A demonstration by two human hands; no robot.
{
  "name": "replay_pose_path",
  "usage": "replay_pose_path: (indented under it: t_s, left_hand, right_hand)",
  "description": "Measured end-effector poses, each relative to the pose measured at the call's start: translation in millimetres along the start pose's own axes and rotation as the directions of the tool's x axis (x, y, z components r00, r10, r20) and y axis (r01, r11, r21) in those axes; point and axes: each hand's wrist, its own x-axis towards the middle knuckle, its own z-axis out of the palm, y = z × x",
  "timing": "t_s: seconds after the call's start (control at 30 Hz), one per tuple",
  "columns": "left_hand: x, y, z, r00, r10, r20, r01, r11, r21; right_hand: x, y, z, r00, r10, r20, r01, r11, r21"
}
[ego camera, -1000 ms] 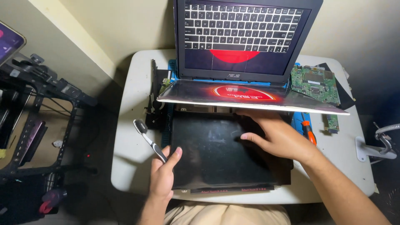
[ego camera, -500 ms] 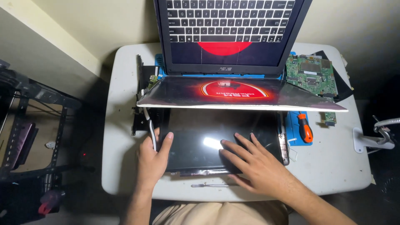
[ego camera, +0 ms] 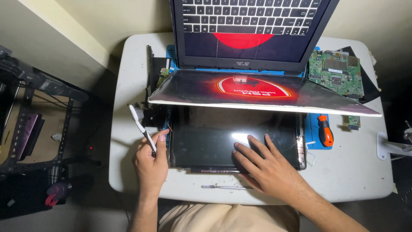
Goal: Disassembling a laptop, cleaning components with a brush, and reassembling parts like the screen and motherboard.
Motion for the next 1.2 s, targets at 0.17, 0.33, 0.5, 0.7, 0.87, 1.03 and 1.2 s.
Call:
replay_pose_path:
  t_s: [0.17,0.33,0.5,0.7,0.87,1.03,1.2]
  left_hand:
    - [0.1,-16.6,-0.6,0.999,-0.026,-0.031,0.028,0.998,0.055]
    - [-2.0,-32.4,12.7,0.997,0.051,-0.051,-0.050,0.999,0.020]
    - [-7.7,-33.2,14.2,1.000,0.004,-0.009,-0.004,1.000,-0.023]
    - [-10.3,-37.2,20.9,0.992,0.117,-0.039,-0.116,0.993,0.012]
    - [-10.1,-35.4,19.3,0.984,0.176,-0.039,-0.176,0.984,0.001]
    - [-10.5,-36.3,21.9,0.965,0.252,-0.067,-0.250,0.968,0.034]
    - [-10.8,-32.6,18.9,0.976,0.216,-0.037,-0.215,0.976,0.024]
  right_hand:
    - [9.8,0.5,-14.9,1.000,-0.017,-0.026,0.018,0.999,0.030]
    - [23.2,21.0,-33.9,0.917,-0.107,-0.383,0.020,0.974,-0.225]
    - [41.8,42.3,-43.0,0.845,0.021,-0.535,-0.287,0.862,-0.419]
    - [59.3,42.0,-39.4,0.872,0.046,-0.488,-0.295,0.844,-0.448]
    - [85.4,67.9,-44.6,0.832,-0.008,-0.555,-0.331,0.796,-0.507]
    - [116.5,91.5,-65.5,0.823,-0.029,-0.567,-0.333,0.784,-0.523]
    - [139.8,105.2,-81.2,0.846,0.020,-0.533,-0.310,0.833,-0.459]
